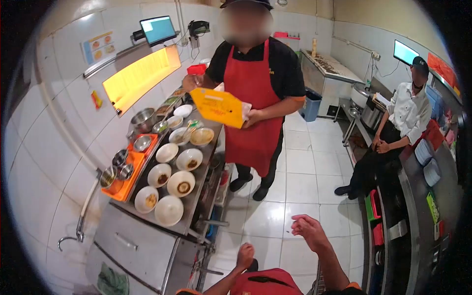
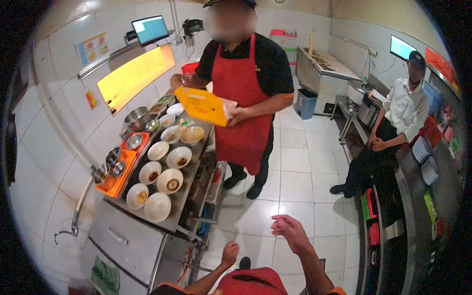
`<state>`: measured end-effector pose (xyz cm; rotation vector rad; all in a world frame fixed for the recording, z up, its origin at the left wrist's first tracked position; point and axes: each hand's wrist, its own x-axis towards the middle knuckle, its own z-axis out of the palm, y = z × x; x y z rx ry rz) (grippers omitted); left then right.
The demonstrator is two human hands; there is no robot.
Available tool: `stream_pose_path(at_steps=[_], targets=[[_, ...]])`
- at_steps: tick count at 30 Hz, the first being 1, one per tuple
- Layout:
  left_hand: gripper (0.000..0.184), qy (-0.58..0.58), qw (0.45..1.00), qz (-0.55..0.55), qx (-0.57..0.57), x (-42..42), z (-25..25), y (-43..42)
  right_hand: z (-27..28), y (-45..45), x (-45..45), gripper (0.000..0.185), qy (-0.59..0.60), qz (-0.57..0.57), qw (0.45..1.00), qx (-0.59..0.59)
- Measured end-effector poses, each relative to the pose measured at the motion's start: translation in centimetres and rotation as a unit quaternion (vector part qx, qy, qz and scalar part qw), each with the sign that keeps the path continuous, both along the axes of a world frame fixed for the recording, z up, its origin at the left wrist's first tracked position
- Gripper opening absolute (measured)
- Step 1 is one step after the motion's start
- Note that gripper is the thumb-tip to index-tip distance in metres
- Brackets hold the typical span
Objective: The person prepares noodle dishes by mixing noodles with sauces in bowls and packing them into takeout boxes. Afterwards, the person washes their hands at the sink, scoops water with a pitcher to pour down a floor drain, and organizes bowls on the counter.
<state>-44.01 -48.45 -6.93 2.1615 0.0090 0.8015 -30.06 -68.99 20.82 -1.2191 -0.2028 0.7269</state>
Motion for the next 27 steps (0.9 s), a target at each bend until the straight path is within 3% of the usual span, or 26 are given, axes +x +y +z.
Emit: stream_pose_path(at_steps=[1,2,3,4,7,9,12,14,17,19,24,27], targets=[[0.017,0.107,0.988,-0.022,-0.109,2.9,2.4,-1.1,-0.3,-1.2,1.3,0.029,0.003,-0.037,0.999,0.012],[0.015,0.019,0.995,-0.101,-0.014,6.6,2.2,-1.2,-0.6,-2.2,2.5,0.029,0.006,-0.041,0.999,0.015],[0.013,0.024,0.990,-0.140,0.009,10.0,1.9,-1.6,-0.9,-3.1,3.8,0.028,0.021,-0.084,0.996,0.027],[0.018,0.064,0.991,-0.117,-0.003,12.3,5.8,-2.8,-1.4,-4.1,5.2,0.027,0.034,-0.124,0.991,0.040],[0.033,0.161,0.974,-0.134,-0.086,19.2,8.9,-4.9,-3.9,-7.4,8.9,0.026,0.075,-0.194,0.977,0.046],[0.039,0.195,0.966,-0.144,-0.091,23.1,6.8,-5.5,-5.0,-9.5,11.6,0.025,0.087,-0.206,0.974,0.031],[0.037,0.394,0.844,-0.137,-0.338,26.5,1.5,-6.5,-6.3,-12.9,16.1,0.023,0.098,-0.240,0.965,0.038],[0.042,0.434,0.800,-0.064,-0.410,27.2,-1.2,-6.8,-6.6,-15.2,19.4,0.023,0.109,-0.224,0.968,0.013],[0.046,0.496,0.755,0.072,-0.423,25.9,-4.9,-7.5,-6.7,-17.5,24.2,0.023,0.119,-0.205,0.971,-0.001],[0.042,0.491,0.769,0.154,-0.379,24.0,-7.8,-8.2,-6.6,-18.5,27.3,0.023,0.124,-0.188,0.974,-0.001],[0.027,0.593,0.687,0.215,-0.361,21.6,-9.3,-8.9,-5.8,-17.5,35.9,0.020,0.113,-0.141,0.984,-0.009],[0.028,0.579,0.676,0.257,-0.377,23.7,-9.9,-10.2,-6.1,-15.3,41.0,0.019,0.112,-0.102,0.988,0.006]])
